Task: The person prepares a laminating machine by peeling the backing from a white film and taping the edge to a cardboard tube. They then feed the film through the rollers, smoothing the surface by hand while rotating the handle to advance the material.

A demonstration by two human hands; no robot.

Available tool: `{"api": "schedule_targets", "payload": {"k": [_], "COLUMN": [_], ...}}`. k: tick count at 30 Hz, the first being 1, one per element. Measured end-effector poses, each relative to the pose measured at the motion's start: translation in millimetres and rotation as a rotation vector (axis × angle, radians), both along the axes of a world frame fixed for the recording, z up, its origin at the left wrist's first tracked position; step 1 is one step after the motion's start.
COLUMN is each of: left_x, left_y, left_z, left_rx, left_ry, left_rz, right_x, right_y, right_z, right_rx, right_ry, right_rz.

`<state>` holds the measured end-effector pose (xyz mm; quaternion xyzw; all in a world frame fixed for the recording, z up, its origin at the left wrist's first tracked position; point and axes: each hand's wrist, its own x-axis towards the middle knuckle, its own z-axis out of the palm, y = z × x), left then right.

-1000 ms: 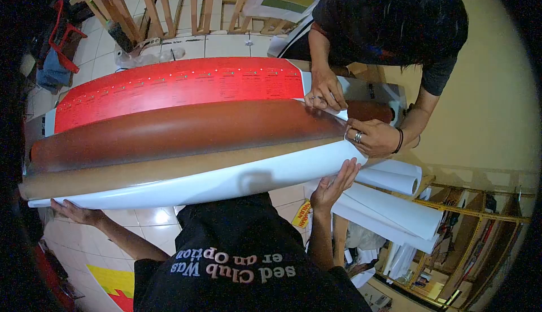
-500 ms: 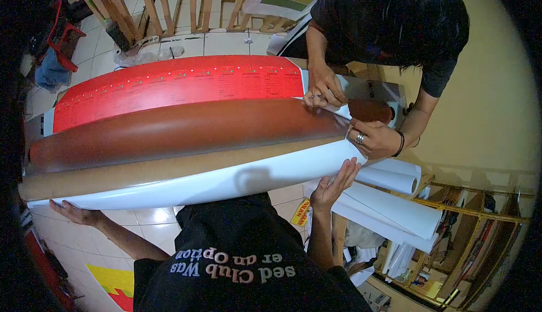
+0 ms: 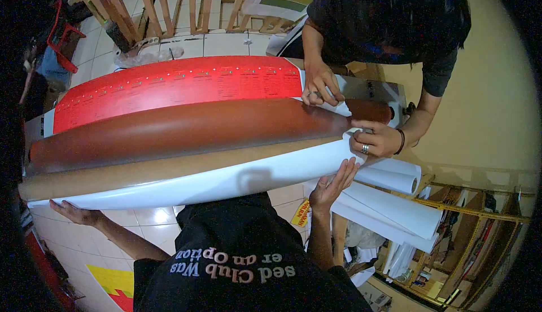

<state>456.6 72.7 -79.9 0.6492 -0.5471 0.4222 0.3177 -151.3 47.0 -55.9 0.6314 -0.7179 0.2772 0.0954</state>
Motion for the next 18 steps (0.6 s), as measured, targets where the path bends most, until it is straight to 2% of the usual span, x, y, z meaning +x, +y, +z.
{"api": "schedule_targets", "payload": {"k": [2,6,8,9,13,15,17,18], "left_x": [-3.9,-23.9,-38.5,-37.9,-7.9,-15.9,-32.0,-36.5], "left_y": [-0.1,-9.9,-17.6,-16.9,0.4,-6.2,-9.8,-12.7], "left_z": [-1.8,10.6,20.9,19.9,-2.1,5.8,17.8,20.9], "left_rx": [-0.048,-0.080,-0.321,-0.320,-0.172,-0.125,-0.230,-0.229], "left_ry": [0.300,0.370,0.991,0.991,0.709,0.612,0.928,0.933], "left_rz": [-0.002,0.022,-0.074,-0.076,0.033,0.043,-0.007,-0.018], "right_x": [0.0,-2.4,-1.4,-1.4,0.0,-1.6,-6.6,-10.7], "right_y": [0.2,2.8,3.4,3.5,6.0,9.0,12.7,13.8], "right_z": [-0.2,-3.8,-4.4,-4.7,-1.1,1.2,0.7,-0.8], "right_rx": [0.000,0.008,0.013,0.013,-0.010,-0.029,-0.160,-0.166], "right_ry": [-0.013,-0.032,-0.079,-0.079,-0.064,-0.047,-0.260,-0.256], "right_rz": [-0.002,-0.014,-0.021,-0.023,-0.022,-0.025,0.007,-0.002]}}
